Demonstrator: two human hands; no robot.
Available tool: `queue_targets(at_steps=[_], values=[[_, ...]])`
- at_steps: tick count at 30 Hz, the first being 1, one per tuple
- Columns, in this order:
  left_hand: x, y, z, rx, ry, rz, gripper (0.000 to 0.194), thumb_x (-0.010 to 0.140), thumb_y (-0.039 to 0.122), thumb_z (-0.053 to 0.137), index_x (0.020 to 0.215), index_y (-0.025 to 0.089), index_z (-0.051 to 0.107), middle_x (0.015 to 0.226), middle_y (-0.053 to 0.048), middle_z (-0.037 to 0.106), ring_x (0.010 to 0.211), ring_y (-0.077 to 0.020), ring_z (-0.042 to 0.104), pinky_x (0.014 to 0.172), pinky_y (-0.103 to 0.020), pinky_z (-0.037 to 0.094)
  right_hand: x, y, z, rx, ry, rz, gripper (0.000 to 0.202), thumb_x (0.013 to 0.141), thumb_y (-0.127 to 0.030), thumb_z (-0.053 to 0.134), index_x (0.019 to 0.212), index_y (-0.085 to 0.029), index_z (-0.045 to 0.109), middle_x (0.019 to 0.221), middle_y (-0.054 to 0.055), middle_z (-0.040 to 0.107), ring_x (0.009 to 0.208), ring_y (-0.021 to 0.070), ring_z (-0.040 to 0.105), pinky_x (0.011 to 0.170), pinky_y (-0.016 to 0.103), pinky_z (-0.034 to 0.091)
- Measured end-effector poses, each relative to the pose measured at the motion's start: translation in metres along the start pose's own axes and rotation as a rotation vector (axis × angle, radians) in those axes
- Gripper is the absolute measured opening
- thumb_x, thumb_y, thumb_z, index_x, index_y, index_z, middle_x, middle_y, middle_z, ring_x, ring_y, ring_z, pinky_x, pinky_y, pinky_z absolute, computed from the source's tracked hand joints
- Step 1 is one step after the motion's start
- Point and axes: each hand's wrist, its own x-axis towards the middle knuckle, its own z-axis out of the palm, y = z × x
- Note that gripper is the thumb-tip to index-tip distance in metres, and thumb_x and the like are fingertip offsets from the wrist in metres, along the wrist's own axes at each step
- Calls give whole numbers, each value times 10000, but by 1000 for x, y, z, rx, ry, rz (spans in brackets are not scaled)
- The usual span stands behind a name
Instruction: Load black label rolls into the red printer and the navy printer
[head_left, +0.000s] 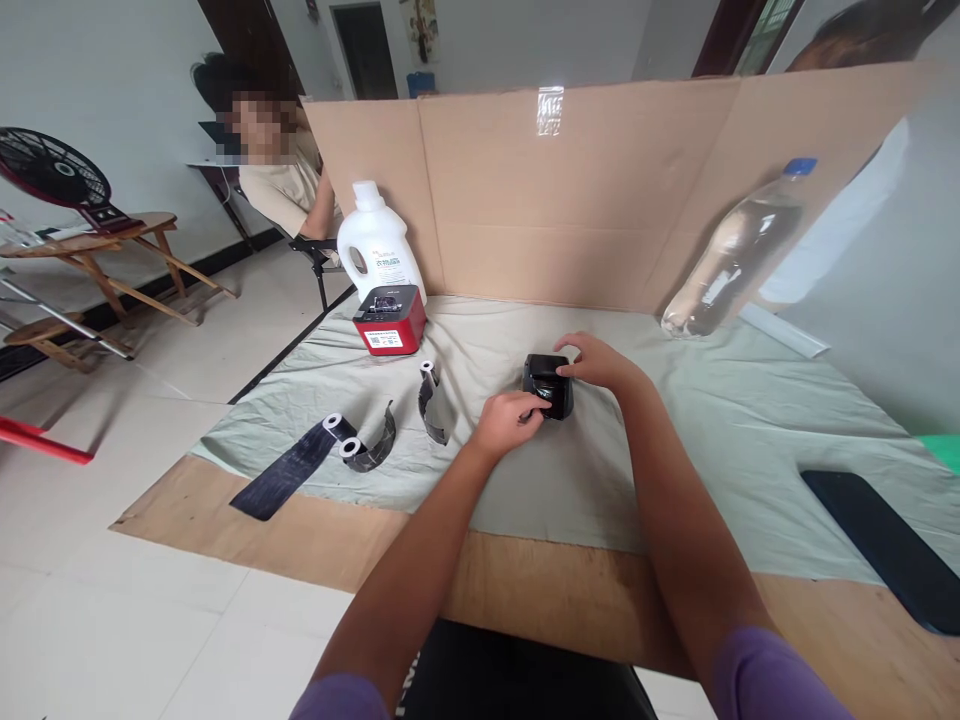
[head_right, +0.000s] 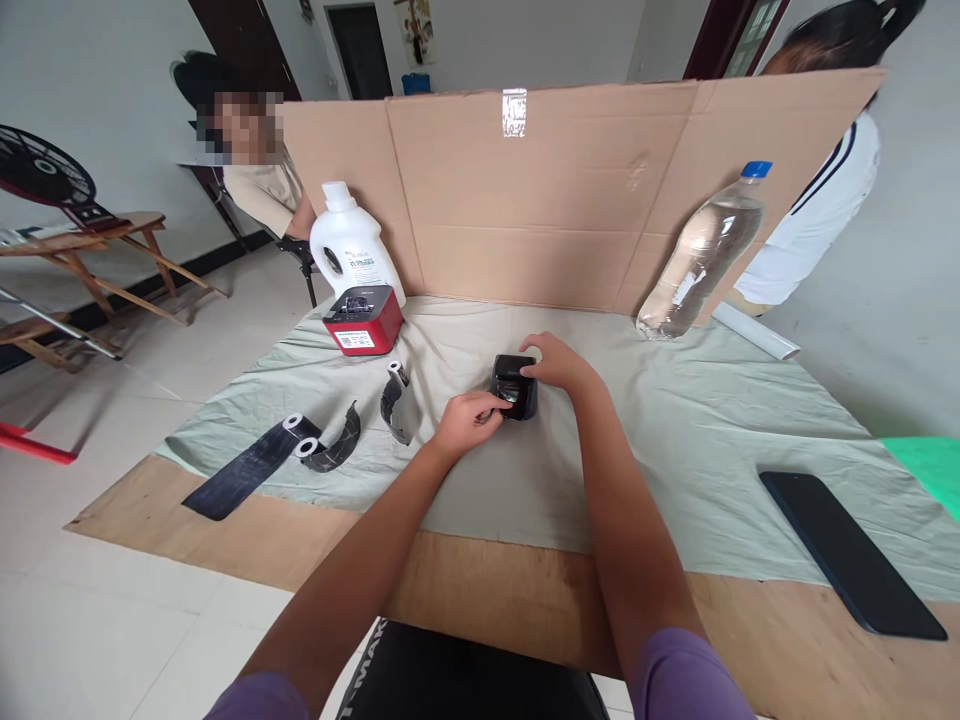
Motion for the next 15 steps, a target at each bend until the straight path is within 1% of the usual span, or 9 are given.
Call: queue_targets(at_steps=[2,4,7,8,10,13,15], values=[[-2,-1,1,-10,-2,-22,259,832,115,609,979,210,801,709,6,680,608,-106,563,644,-225,458,-2,-3,1,-24,9,-9,474,772,-272,719,1241,-227,665,1345,106,594,913,222,655,897,389,521],[-2,-1,2,-6,-10,-43,253,826,129,620,975,212,806,672,15,667,588,-101,551,633,-220,446,-1,-3,5,-32,10,12,553,812,-261,691,1357,-225,600,1425,125,554,1020,252,658,960,410,509],[-2,-1,3,-2,-19,-68,248,817,144,634,970,222,814,647,24,662,575,-96,545,631,-215,439,1,-1,9,-35,-39,83,587,835,-228,676,1409,-190,559,1472,150,534,1240,300,585,1075,440,444],[-2,0,2,-4,-20,-72,248,815,149,639,970,226,816,643,26,661,574,-96,546,631,-214,439,2,-1,9,-24,-60,118,578,839,-226,677,1404,-180,563,1471,156,538,1275,305,564,1089,442,433],[-2,0,2,-9,-21,-79,248,813,160,646,974,236,819,640,27,662,576,-98,550,632,-214,440,3,-3,10,26,-93,214,562,844,-238,685,1391,-169,574,1456,168,551,1252,303,580,1050,430,465],[-2,-1,3,-24,-25,-92,246,821,179,648,984,246,821,639,28,665,585,-100,561,635,-214,443,3,-9,10,141,-118,353,576,846,-270,694,1396,-162,563,1421,182,571,1106,281,638,867,380,544],[-2,-2,4,-38,-32,-101,244,822,185,650,987,245,821,629,30,660,588,-102,566,637,-215,444,3,-14,11,194,-121,397,573,831,-273,707,1379,-164,574,1365,174,608,1042,263,642,780,345,545]])
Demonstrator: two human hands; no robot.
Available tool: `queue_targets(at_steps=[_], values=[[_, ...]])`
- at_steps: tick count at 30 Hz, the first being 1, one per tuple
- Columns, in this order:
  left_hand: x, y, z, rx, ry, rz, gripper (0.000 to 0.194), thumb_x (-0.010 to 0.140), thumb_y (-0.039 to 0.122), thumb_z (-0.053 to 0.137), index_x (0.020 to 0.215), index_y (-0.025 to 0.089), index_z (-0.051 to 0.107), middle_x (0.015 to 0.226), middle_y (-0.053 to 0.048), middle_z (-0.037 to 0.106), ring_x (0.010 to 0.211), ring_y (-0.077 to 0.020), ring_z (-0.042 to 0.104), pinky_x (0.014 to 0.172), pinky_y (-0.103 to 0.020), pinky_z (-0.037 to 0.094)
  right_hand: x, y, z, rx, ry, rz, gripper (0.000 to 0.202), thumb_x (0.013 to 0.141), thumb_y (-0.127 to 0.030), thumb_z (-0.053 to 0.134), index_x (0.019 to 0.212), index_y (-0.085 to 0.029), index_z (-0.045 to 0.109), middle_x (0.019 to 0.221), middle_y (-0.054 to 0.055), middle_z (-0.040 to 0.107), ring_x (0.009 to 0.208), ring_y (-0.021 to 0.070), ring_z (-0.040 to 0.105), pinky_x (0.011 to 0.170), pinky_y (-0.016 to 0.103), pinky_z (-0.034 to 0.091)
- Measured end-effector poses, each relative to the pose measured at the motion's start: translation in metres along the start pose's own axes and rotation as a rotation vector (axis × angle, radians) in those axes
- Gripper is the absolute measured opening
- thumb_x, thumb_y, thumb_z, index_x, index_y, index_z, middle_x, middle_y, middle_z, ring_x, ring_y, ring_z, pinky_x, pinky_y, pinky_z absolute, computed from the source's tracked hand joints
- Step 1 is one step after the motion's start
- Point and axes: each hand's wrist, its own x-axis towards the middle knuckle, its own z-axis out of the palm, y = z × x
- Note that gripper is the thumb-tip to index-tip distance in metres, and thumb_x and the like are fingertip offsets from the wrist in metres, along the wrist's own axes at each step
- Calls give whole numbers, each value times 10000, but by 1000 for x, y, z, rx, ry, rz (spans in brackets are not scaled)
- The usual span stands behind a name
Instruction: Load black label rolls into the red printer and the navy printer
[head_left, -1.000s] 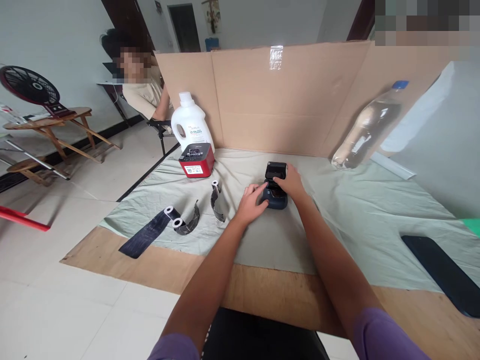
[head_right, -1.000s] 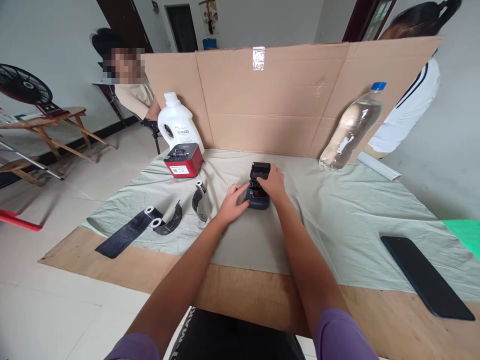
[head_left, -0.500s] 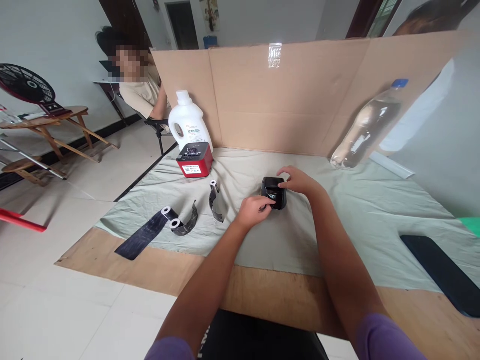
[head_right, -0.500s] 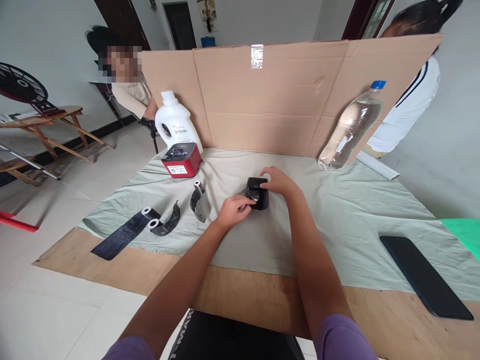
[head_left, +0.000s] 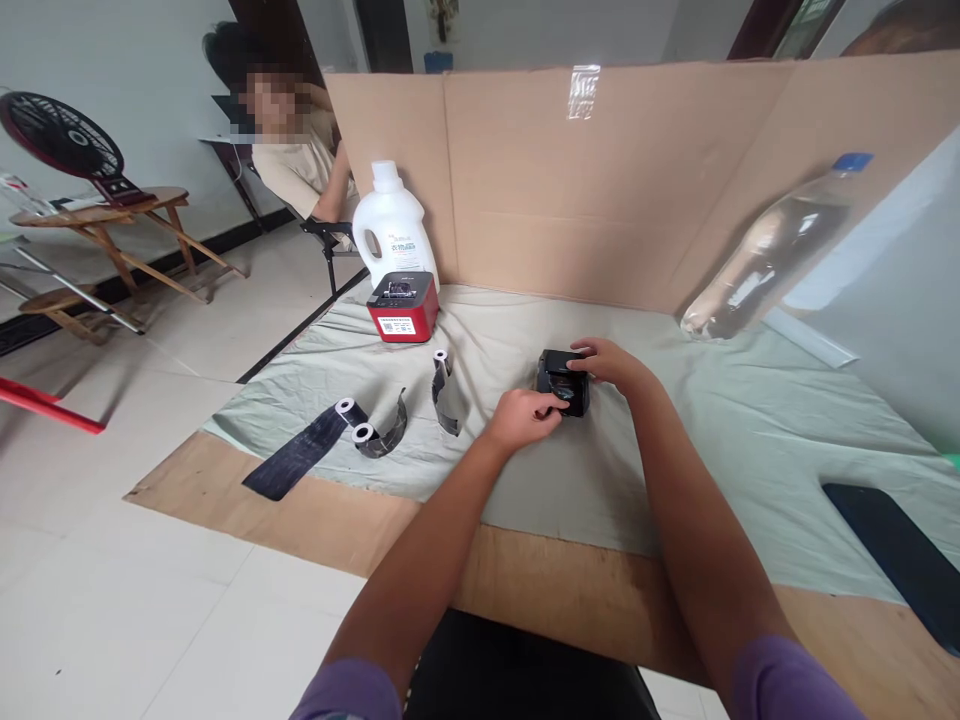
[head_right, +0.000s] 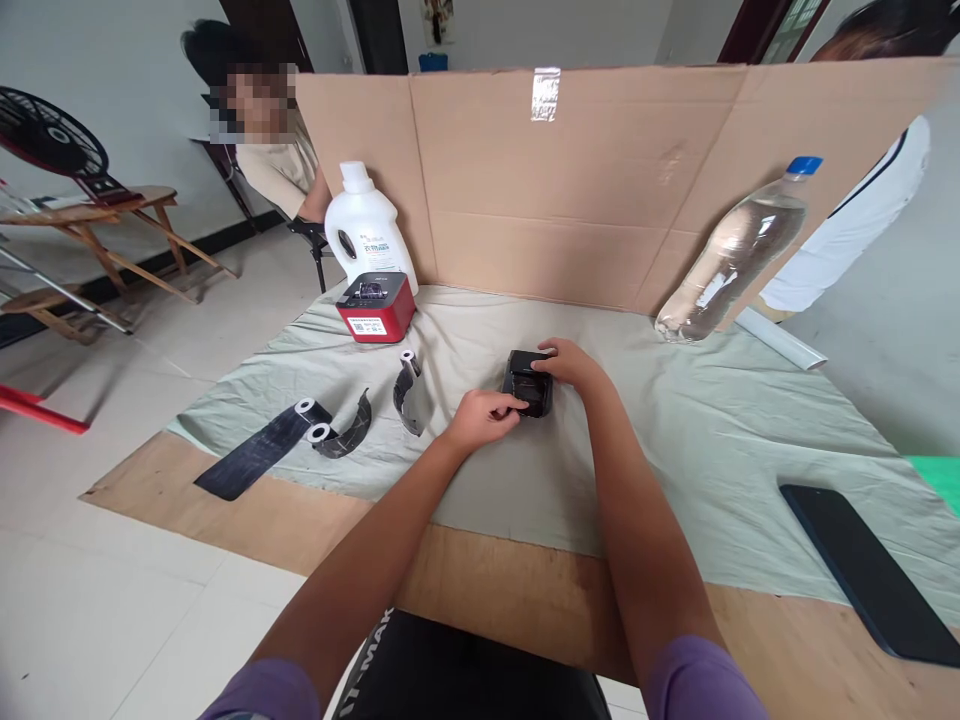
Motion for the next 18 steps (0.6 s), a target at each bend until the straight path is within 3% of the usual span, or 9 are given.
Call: queue_targets(at_steps=[4,10,14,16,18], values=[[1,-1,1,-23,-17,-20,246,809,187,663,990,244,820,625,34,659,602,-108,574,650,-220,449,1,-1,4,33,-2,34,561,774,-277,750,1314,-197,621,1320,143,627,1012,240,621,739,311,522],[1,1,-1,-32,-30,-37,245,806,185,662,987,239,818,617,38,648,600,-108,571,660,-221,453,2,13,6,173,-104,53,581,779,-338,713,1342,-308,574,1241,78,654,995,216,621,663,258,485],[0,3,-3,-14,-62,-32,232,836,201,645,995,245,809,619,33,630,622,-119,590,669,-224,469,-1,18,13,213,11,21,564,747,-345,712,1292,-252,597,1157,97,677,877,207,638,609,262,482],[1,4,-3,-16,-36,-19,284,864,238,637,1112,260,774,742,13,679,720,-138,641,728,-236,498,-3,17,17,229,72,52,610,740,-355,728,1314,-213,579,1084,112,698,818,209,643,592,276,491],[4,3,-3,-2,46,-93,414,896,319,633,1305,265,671,1036,-39,721,923,-177,682,832,-271,522,-3,14,19,239,106,118,596,741,-365,748,1278,-155,597,1009,128,716,781,219,649,589,294,503]])
